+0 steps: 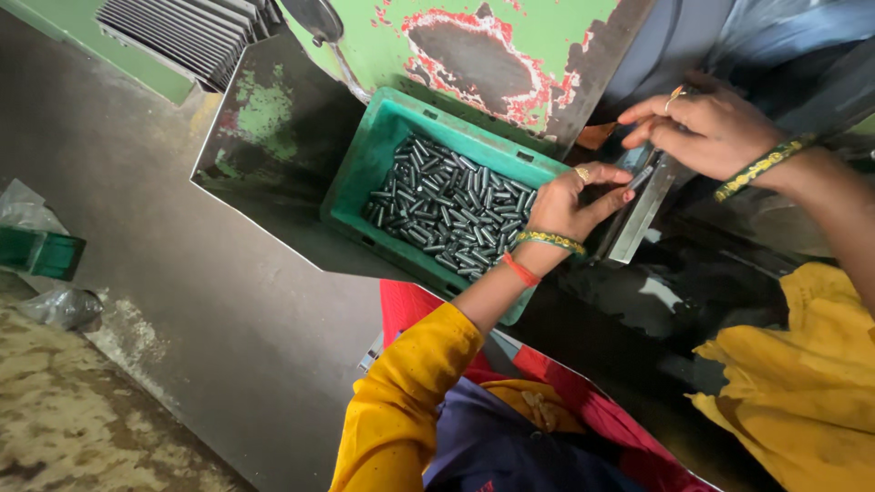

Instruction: The person repeatedly picks small cylindrical metal parts from a green bin and places them into a machine slot. The hands work continuously to feed the parts one by one into the machinery.

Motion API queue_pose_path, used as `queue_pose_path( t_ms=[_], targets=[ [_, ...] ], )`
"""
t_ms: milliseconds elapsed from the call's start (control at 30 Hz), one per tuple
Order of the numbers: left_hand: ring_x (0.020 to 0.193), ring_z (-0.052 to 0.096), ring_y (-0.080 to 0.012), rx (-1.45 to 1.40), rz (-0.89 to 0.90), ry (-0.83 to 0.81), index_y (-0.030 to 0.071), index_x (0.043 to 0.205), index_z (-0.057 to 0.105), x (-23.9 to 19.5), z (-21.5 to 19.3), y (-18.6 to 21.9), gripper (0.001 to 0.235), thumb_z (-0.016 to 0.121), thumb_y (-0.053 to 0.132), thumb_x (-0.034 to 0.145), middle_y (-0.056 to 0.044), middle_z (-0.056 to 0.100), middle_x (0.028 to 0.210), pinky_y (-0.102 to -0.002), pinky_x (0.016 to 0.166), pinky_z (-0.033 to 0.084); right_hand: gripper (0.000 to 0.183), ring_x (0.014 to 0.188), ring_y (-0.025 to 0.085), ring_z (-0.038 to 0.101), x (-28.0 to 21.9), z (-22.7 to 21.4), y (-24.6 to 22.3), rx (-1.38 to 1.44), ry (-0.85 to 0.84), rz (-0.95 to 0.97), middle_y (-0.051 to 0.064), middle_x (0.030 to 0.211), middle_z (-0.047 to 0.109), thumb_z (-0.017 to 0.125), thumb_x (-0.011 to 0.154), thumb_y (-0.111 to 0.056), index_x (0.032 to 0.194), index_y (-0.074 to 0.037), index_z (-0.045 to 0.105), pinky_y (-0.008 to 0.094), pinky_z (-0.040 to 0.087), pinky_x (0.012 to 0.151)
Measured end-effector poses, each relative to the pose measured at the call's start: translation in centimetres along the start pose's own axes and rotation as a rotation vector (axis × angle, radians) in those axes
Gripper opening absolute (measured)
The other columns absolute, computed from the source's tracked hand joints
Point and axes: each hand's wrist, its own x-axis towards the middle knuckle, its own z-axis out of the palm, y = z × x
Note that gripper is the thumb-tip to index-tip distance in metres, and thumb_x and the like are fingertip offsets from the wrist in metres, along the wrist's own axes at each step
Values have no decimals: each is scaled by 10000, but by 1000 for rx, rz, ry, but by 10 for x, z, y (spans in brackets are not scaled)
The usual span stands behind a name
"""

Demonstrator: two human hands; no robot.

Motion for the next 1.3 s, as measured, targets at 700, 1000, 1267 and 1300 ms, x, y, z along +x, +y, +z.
queue_pose_path(
  t_ms=[700, 1000, 1267, 1300],
  targets=[
    [1119, 674, -327, 1332, -260, -656, 179, 1098, 755, -8, -106, -119, 236, 587, 188, 933, -117, 677, 1199, -460, 817, 598, 551, 874, 9, 732, -3, 27, 32, -569, -106, 36, -209, 1061, 800, 649, 898, -342, 1447, -303, 636, 487, 173, 1375],
    [1097, 702, -312, 1430, -282, -708, 130, 1108, 768, -17, -101, -171, 233, 588, 191, 974, -128, 696, 1218, -424, 842, 600, 454, 1043, 60, 729, -3, 27, 31, -571, -90, 107, -178, 1025, 804, 641, 911, -346, 1362, -334, 686, 429, 211, 1424],
    [767, 791, -276, 348, -163, -283, 62, 964, 733, 2, -82, -65, 168, 731, 184, 849, -134, 787, 852, -384, 727, 642, 301, 788, 110, 747, -3, 25, 23, -525, -22, 55, -112, 1038, 788, 585, 971, -294, 1235, -268, 728, 380, 403, 1197],
    [728, 760, -241, 137, -328, -312, 39, 999, 736, 5, -68, -52, 155, 724, 147, 888, -133, 773, 851, -361, 655, 623, 369, 723, 139, 746, -4, 23, 20, -447, -30, 101, -76, 971, 791, 568, 992, -273, 1328, -227, 715, 353, 473, 1114]
  ],
)
